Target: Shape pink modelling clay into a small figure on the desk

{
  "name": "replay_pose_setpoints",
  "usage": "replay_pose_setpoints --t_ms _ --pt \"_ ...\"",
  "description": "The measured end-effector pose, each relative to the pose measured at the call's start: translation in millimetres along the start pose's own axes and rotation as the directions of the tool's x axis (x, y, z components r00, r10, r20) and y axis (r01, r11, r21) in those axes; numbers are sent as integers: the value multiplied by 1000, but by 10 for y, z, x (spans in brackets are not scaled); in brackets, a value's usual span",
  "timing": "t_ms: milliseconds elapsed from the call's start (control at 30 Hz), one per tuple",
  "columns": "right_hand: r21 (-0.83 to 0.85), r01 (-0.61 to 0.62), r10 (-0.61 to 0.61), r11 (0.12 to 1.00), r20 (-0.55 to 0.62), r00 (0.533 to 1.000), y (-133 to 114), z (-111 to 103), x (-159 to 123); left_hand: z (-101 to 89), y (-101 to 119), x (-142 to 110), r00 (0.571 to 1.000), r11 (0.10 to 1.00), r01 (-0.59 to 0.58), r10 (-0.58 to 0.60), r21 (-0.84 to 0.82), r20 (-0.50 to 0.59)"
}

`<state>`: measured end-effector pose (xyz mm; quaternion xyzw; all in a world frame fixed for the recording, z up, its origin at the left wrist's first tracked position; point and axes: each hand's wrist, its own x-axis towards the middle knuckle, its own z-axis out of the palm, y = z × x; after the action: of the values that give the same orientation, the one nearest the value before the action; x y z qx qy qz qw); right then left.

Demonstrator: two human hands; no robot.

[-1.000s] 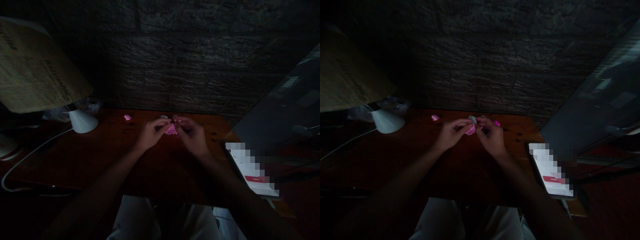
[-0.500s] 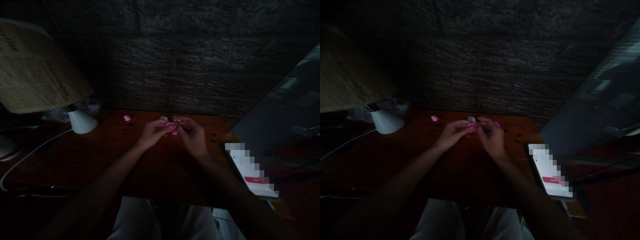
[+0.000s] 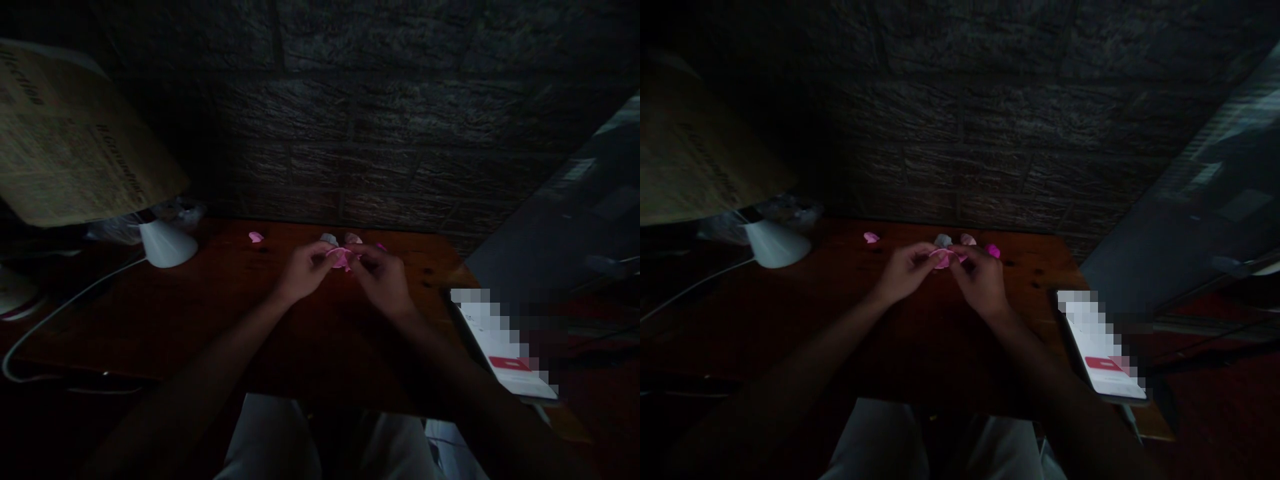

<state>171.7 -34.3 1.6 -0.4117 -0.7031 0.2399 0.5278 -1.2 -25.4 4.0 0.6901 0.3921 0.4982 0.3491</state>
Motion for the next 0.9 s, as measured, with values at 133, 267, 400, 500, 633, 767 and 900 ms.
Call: replay_pose_setpoints --t_ms 133,267,400,500,633,767,900 --pt "91 -36 43 995 -75 996 17 16 9 22 25 3 972 966 207 -184 -157 147" --pt "155 -91 102 984 -65 993 41 21 13 2 17 13 972 963 213 -192 -167 136" --pt "69 -95 97 993 -23 995 53 23 5 -20 14 -3 998 998 57 -57 11 0" --pt "30 -70 70 997 -4 998 45 16 1 -25 43 -24 997 979 -64 72 192 -35" --pt "-36 -37 38 999 25 999 22 -16 13 -30 75 -34 993 950 -119 121 289 9" --pt "-1 -74 74 997 74 994 13 -29 34 -31 43 -9 998 990 -52 57 129 -36" --pt "135 -187 173 973 109 979 7 -10 47 -49 0 33 991 987 90 -102 -132 -83"
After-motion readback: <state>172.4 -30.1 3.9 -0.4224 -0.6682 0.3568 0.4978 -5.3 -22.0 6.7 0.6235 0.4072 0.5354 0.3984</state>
